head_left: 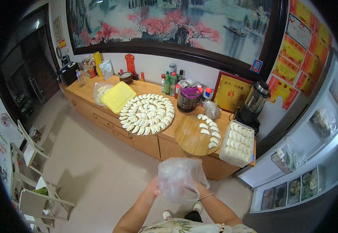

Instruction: The person retrieves a plastic bag from a cabinet, places several dumplings into it by hand, then puts the bag into a refrigerator and transfers more dumplings into a square container.

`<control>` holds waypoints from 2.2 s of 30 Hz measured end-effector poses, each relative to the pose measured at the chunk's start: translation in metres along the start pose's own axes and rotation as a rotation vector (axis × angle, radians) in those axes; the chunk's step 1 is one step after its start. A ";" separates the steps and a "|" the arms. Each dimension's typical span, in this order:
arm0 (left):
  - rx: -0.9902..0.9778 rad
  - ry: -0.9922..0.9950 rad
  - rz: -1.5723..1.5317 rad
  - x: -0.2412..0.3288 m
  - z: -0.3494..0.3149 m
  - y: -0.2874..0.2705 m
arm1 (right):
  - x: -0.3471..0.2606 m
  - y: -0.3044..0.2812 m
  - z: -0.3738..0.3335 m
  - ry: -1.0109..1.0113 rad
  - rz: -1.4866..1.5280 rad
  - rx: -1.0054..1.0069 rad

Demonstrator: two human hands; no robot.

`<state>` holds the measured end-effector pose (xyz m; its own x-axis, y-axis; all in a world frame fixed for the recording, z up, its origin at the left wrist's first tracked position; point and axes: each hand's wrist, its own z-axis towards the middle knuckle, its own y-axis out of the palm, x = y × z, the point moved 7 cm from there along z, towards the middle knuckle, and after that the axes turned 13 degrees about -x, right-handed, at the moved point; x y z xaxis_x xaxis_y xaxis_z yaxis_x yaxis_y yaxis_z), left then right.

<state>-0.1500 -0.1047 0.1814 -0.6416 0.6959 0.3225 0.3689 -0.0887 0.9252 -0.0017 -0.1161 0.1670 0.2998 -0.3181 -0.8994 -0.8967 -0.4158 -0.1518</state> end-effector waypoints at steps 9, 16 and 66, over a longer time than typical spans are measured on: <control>-0.036 -0.018 0.481 0.077 -0.008 -0.045 | -0.026 -0.011 0.008 -0.120 -0.103 -0.015; 0.575 0.282 1.173 0.158 -0.016 -0.044 | -0.102 -0.070 -0.021 -0.370 0.697 -0.054; -0.065 0.809 -0.033 0.281 0.189 0.031 | -0.223 -0.570 0.169 -0.877 0.097 0.701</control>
<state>-0.1919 0.2225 0.2624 -0.9481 -0.0296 0.3167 0.3177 -0.1361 0.9384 0.3871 0.3357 0.3849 0.1341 0.5001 -0.8555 -0.9715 0.2367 -0.0139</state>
